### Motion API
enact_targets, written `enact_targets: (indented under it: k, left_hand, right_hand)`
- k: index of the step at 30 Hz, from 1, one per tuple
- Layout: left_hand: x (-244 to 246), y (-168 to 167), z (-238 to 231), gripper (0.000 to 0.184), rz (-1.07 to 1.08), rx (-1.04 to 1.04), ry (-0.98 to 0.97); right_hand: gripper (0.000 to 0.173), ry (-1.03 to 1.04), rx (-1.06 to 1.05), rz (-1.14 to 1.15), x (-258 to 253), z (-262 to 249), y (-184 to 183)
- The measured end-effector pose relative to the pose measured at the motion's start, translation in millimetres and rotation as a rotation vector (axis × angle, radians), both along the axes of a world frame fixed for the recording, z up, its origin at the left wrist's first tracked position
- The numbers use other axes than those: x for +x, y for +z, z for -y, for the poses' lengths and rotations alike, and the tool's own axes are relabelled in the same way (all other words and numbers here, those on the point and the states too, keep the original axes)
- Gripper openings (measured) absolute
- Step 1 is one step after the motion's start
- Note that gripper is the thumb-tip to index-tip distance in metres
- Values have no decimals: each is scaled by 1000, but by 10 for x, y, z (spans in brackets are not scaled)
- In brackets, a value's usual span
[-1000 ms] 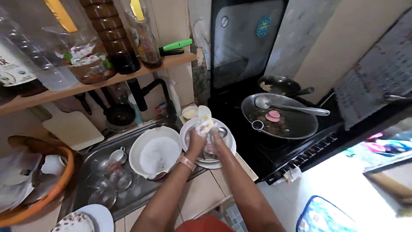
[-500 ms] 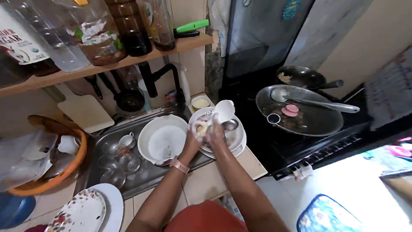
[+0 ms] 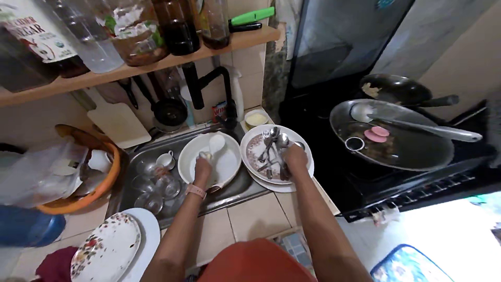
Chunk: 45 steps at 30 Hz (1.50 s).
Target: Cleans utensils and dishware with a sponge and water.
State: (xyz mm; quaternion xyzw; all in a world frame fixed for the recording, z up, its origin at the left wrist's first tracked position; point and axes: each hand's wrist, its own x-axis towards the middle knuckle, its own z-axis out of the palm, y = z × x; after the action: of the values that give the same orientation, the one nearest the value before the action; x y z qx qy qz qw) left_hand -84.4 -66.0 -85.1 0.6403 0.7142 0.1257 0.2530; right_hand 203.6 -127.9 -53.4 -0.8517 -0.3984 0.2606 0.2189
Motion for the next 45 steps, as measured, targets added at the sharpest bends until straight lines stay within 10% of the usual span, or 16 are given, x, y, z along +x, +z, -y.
enact_targets:
  k: [8,21,28,37,45]
  left_hand:
    - [16,-141,-121,52,337,15,22]
    - [1214,878,101,27,1547,-310,53]
    - [1831,706,8,72,856,232,-151]
    - [1654,745,-232,41,418,351,-230]
    - [1631,707,-70,41,1615,-376,-8]
  right_hand:
    - [47,-1,-52,-148,133,-182,-155]
    - [31,-23,383,-328,-280,131,347]
    - [34,-18,419,-386,-682,169,475]
    - [36,103,111,-243,-583,413,576]
    - [21,10,532,-862,-509,246,318]
